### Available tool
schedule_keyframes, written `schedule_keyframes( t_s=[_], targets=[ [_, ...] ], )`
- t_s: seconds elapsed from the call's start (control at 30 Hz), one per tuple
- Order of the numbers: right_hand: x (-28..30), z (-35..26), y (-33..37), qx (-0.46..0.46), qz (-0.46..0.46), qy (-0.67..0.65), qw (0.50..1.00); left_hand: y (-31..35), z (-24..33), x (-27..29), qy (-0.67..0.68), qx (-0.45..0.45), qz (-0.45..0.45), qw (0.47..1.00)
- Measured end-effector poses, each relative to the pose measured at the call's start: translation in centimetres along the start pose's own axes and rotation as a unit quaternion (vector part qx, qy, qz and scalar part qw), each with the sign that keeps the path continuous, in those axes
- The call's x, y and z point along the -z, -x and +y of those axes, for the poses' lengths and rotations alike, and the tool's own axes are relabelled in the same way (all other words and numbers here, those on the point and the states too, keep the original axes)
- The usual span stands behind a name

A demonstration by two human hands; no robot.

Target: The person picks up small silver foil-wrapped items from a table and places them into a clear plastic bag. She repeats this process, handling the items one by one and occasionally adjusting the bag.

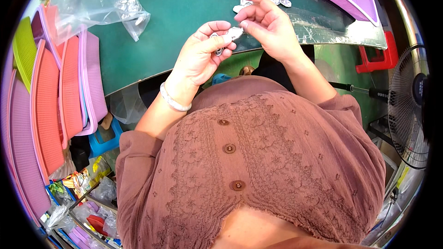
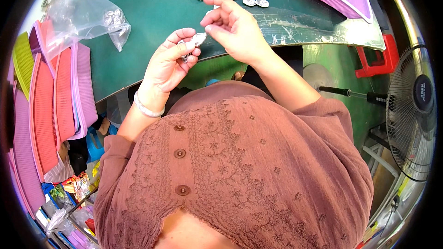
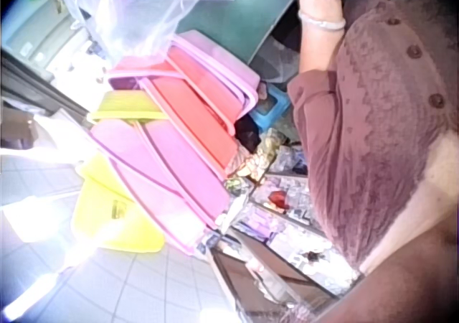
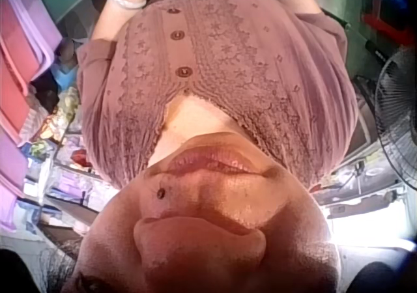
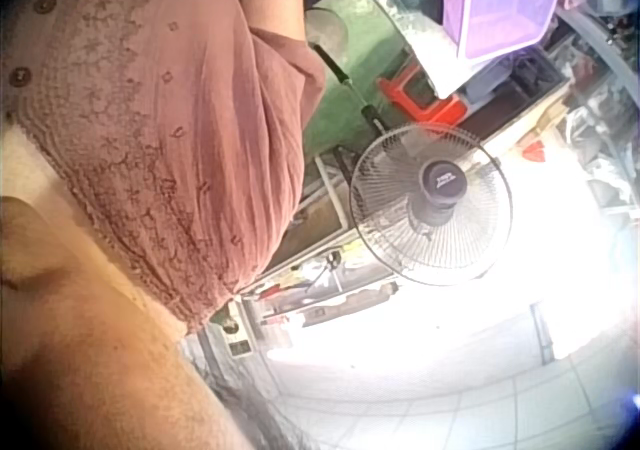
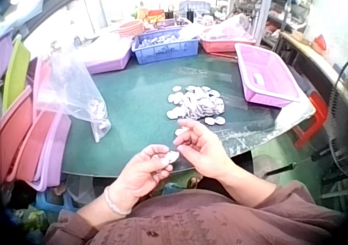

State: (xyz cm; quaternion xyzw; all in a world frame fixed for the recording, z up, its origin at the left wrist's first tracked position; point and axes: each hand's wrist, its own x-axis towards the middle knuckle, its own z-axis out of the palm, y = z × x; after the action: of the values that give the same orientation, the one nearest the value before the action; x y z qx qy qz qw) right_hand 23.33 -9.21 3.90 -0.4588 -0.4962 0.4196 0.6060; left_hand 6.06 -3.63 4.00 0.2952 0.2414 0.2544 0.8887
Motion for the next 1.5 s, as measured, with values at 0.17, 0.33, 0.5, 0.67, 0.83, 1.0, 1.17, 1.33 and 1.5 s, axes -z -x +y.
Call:
schedule_keyframes(
  t_s=[0.17, 0.33, 0.5, 0.67, 0.83, 1.0, 1.17, 1.33, 1.5],
  targets=[
    [1.4, 0.9, -1.3, 0.198, 0.037, 0.442, 0.874, 0.2, 0.0, -0.5, -0.044, -0.023, 0.027, 0.998],
    [1.5, 1.0, -0.9, 0.173, -0.026, 0.479, 0.860, 0.1, 0.2, -0.2, -0.011, 0.000, 0.062, 0.998],
    [1.6, 0.9, -1.0, 0.193, -0.028, 0.460, 0.866, -0.1, 0.3, 1.0, 0.065, -0.011, 0.038, 0.997],
    [1.9, 1.2, -1.3, 0.194, -0.014, 0.461, 0.866, -0.2, 0.4, 0.9, 0.032, -0.003, 0.055, 0.998],
    [1.8, 1.0, -1.5, 0.201, -0.031, 0.431, 0.879, -0.2, 0.4, -0.1, -0.029, 0.000, 0.089, 0.996],
    [1.1, -0.8, -1.0, 0.193, -0.088, 0.348, 0.913, -0.2, 0.8, -0.6, -0.065, 0.042, 0.086, 0.993],
    [0.0, -0.8, -0.5, 0.205, -0.086, 0.250, 0.942, -0.2, 0.3, -0.4, -0.053, 0.054, 0.054, 0.996],
    [-0.1, -0.6, -0.2, 0.160, -0.046, 0.190, 0.968, -0.1, 0.3, -0.3, -0.033, 0.037, 0.048, 0.998],
    [0.1, -0.3, -0.1, 0.121, -0.081, 0.137, 0.980, 0.0, 0.3, -0.3, -0.019, 0.028, 0.043, 0.999]
  ],
)
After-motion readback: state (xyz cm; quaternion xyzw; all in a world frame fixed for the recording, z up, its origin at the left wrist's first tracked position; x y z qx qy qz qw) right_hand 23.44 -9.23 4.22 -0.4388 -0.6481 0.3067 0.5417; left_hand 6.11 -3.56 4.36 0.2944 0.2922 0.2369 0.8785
